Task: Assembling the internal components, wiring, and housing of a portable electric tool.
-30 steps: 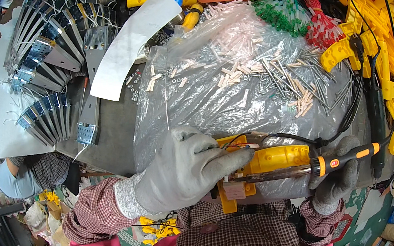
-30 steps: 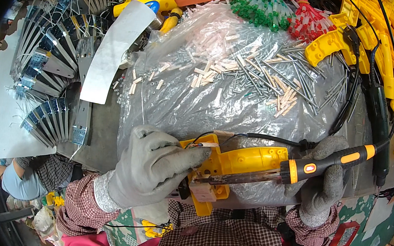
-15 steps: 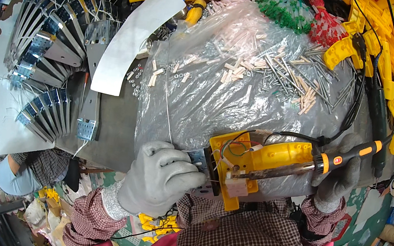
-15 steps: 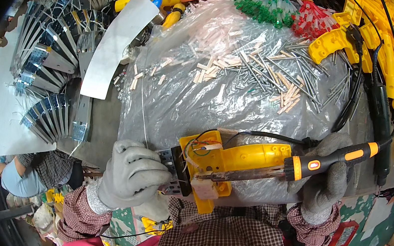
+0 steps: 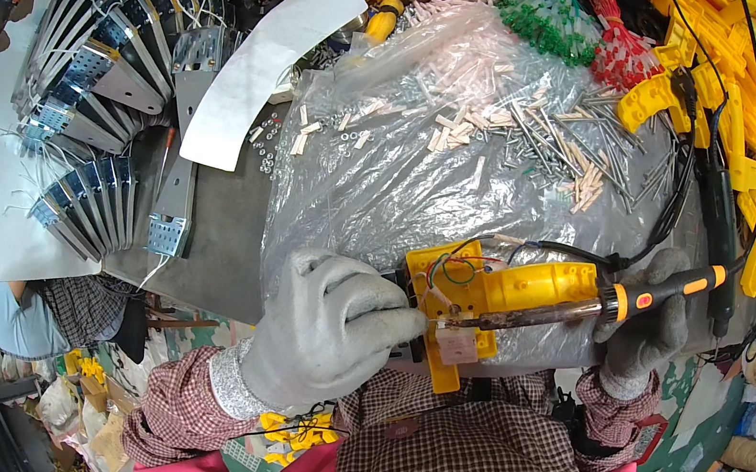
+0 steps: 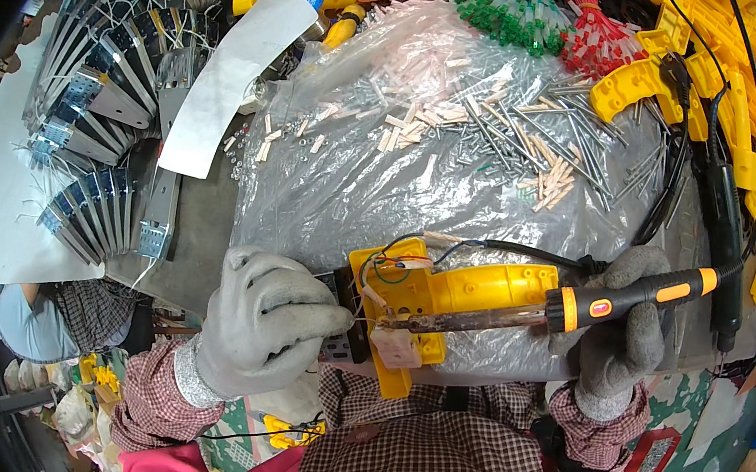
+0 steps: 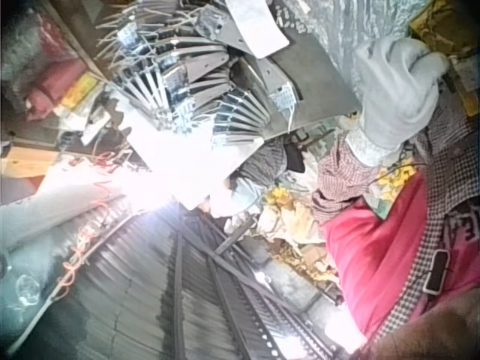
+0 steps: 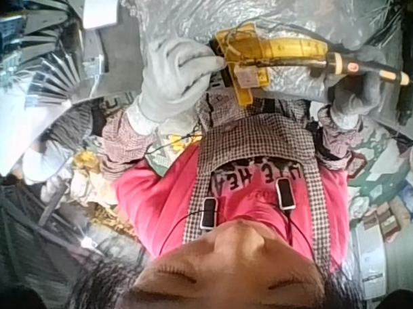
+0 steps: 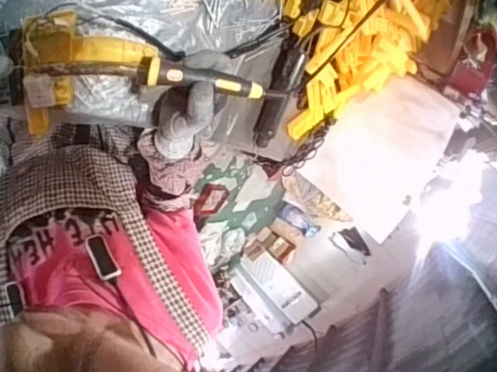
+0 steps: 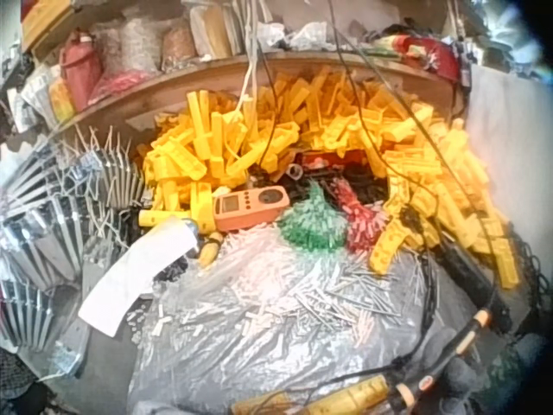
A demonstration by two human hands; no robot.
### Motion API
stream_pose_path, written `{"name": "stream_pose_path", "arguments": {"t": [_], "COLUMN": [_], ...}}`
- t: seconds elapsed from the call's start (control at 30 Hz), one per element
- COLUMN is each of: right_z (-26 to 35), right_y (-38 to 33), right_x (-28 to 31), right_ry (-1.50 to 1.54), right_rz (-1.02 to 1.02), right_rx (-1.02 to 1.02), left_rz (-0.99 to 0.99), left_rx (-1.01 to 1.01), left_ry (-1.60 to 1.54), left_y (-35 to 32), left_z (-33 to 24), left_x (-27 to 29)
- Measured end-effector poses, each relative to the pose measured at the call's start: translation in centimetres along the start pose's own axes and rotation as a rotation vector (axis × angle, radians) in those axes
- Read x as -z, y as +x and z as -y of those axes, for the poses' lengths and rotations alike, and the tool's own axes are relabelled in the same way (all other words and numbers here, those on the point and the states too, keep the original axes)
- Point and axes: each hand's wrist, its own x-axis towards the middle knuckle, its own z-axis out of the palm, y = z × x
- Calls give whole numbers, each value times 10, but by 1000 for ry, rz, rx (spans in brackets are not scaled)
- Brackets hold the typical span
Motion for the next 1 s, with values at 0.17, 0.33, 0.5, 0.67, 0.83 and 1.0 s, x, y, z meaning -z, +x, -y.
{"name": "stream_pose_path", "arguments": {"t": [0.17, 0.33, 0.5, 0.67, 0.83, 1.0], "right_z": [2, 7, 8, 13, 6, 18], "right_y": [-2, 5, 6, 4, 2, 3], "right_x": [1, -5, 0, -15, -4, -11], "right_ry": [-1, 42, 6, 8, 12, 51], "right_rz": [29, 126, 125, 136, 198, 177], "right_rx": [-50, -81, -49, -73, -101, -170], "left_rz": [-17, -46, -33, -123, 182, 209], "left_rx": [-8, -42, -24, 59, 253, 528], "left_ry": [5, 23, -57, -428, -1295, -1197], "left_y": [2, 5, 19, 59, 68, 62], "left_z": [0, 2, 6, 17, 23, 17], "left_x": [-2, -6, 16, -12, -40, -19]}}
